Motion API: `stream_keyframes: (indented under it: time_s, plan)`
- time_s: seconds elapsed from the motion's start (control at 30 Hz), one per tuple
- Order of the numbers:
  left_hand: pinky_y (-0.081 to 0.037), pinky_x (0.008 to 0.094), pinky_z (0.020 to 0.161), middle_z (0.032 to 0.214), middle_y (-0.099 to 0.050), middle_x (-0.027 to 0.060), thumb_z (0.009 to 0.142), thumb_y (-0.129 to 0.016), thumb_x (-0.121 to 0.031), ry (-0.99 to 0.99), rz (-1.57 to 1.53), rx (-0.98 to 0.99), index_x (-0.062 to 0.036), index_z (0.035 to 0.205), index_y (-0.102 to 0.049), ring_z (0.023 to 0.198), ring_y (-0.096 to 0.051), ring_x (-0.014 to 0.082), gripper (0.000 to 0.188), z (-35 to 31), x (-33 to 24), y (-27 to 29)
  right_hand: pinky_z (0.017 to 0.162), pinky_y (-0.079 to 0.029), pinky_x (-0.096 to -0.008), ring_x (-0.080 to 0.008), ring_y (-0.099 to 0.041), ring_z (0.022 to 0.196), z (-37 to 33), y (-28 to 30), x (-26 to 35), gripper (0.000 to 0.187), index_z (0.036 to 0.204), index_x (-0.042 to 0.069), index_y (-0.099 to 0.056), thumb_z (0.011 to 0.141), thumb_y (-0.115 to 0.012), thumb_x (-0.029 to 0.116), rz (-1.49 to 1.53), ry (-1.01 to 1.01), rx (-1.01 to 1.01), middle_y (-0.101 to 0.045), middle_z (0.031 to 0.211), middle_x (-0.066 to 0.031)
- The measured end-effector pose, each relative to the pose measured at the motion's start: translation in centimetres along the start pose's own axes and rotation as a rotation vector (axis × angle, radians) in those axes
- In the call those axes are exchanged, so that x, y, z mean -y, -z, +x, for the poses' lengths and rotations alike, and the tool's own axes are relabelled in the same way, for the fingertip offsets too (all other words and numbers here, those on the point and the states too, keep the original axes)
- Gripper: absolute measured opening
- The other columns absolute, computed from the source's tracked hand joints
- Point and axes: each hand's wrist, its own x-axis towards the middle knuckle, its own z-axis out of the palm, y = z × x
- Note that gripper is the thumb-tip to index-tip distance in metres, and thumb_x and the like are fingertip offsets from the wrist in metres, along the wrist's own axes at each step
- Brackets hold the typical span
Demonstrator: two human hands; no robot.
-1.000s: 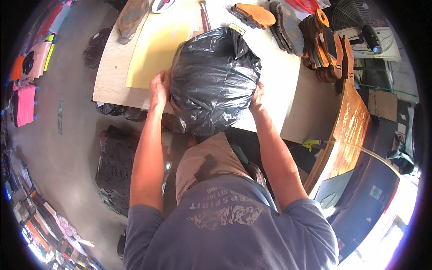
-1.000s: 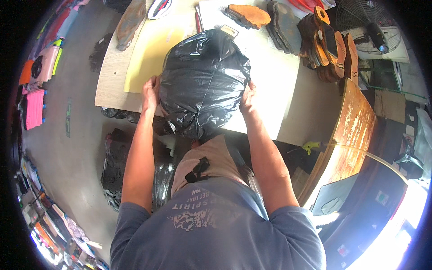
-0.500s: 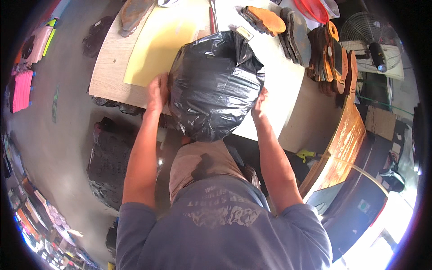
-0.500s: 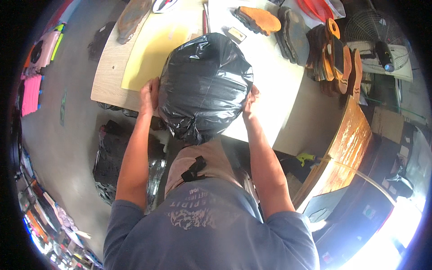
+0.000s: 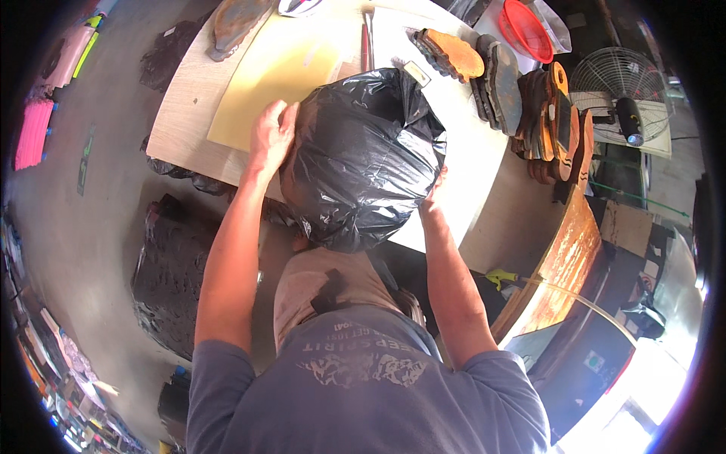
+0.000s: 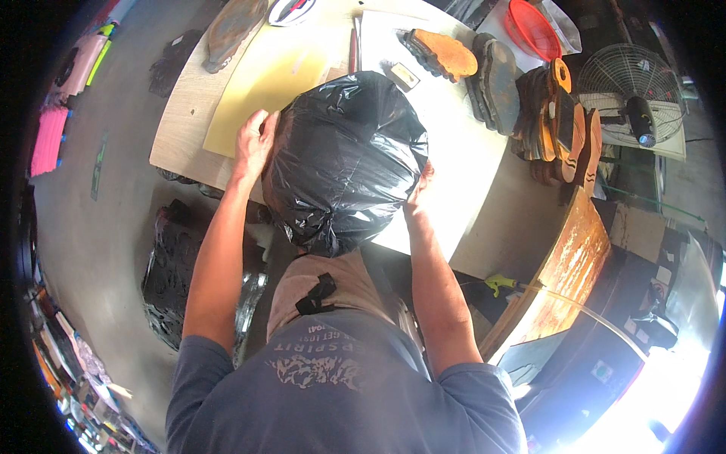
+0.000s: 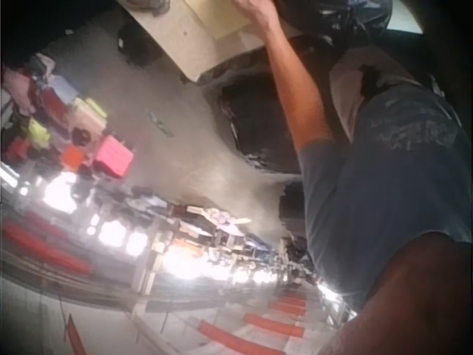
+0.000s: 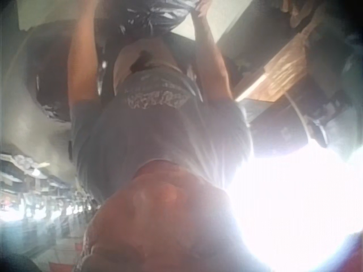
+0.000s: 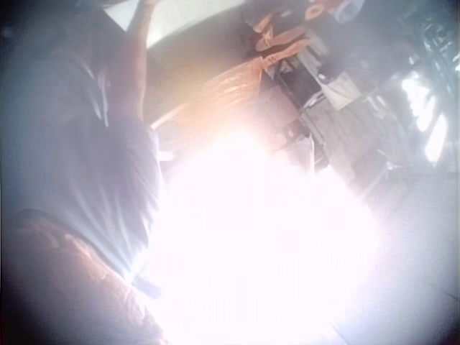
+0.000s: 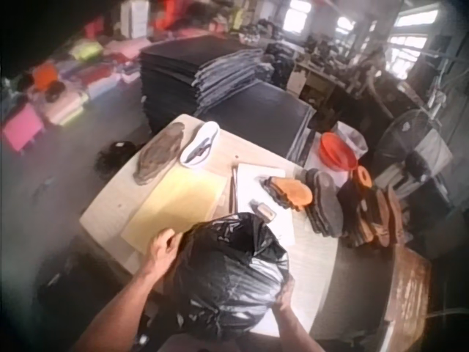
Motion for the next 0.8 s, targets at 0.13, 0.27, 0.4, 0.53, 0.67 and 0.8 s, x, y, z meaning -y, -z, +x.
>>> stream_keyframes:
  time_s: [0.13,0.27,0.4,0.53,0.67,0.8]
  plan:
    - [-0.048,0.0372,0.07,0.078,-0.057,0.0089,0.106,-0.066,-0.014,0.294,-0.076,0.069,0.0018,0.092,-0.061,0.073,-0.056,0.0211,0.022,-0.9,0.6,-0.4,0.084,-0.056,-0.0318,-0.0157,-0.068,0.098,-0.1,0.8,0.7,0.037,0.124,0.003,-0.067,0.105,-0.071,0.034,-0.166,-0.065,0.0,-0.073,0.112,-0.0054]
    - [-0.051,0.03,0.077,0.084,-0.066,0.0034,0.108,-0.066,-0.018,0.553,-0.301,0.129,0.0004,0.101,-0.07,0.08,-0.059,0.0142,0.02,-1.8,-0.1,-1.0,0.085,-0.055,-0.0324,-0.0172,-0.066,0.098,0.1,-1.1,1.2,0.044,0.125,0.002,-0.065,0.105,-0.065,0.041,-0.539,-0.165,-0.149,-0.07,0.113,-0.0066]
    - [-0.055,0.0317,0.085,0.103,-0.079,0.0082,0.106,-0.07,-0.022,0.649,-0.341,0.11,-0.0014,0.118,-0.076,0.094,-0.071,0.0168,0.025,-2.1,-0.4,-1.3,0.061,-0.048,-0.0317,-0.0118,-0.057,0.071,0.6,-3.7,2.0,0.028,0.091,0.002,-0.068,0.103,-0.047,0.015,-0.397,-0.241,-0.331,-0.065,0.08,-0.0029]
    - [-0.057,0.0365,0.088,0.111,-0.081,0.015,0.104,-0.069,-0.032,0.698,-0.356,0.208,-0.001,0.12,-0.077,0.1,-0.076,0.0231,0.035,-1.5,0.4,-1.6,0.061,-0.05,-0.0335,-0.0153,-0.062,0.07,1.2,-4.6,3.1,0.031,0.086,0.001,-0.072,0.1,-0.047,0.013,-0.788,-0.278,-0.353,-0.069,0.079,-0.006]
    - [-0.057,0.0418,0.088,0.111,-0.079,0.022,0.105,-0.064,-0.039,0.649,-0.135,0.337,0.0003,0.116,-0.077,0.1,-0.077,0.0298,0.043,-1.0,1.8,-2.0,0.059,-0.046,-0.0344,-0.0136,-0.057,0.067,1.2,-3.4,2.9,0.031,0.084,0.004,-0.07,0.101,-0.049,0.018,-0.474,-0.361,-0.451,-0.065,0.077,-0.0031]
    - [-0.057,0.0458,0.088,0.114,-0.077,0.0249,0.107,-0.058,-0.04,0.427,0.055,0.319,-0.0006,0.121,-0.075,0.102,-0.076,0.0382,0.045,-1.1,3.7,-2.9,0.056,-0.038,-0.0327,-0.0107,-0.047,0.064,0.7,-1.2,1.4,0.029,0.082,0.012,-0.065,0.104,-0.053,0.027,-0.43,-0.35,-0.371,-0.052,0.072,0.0036]
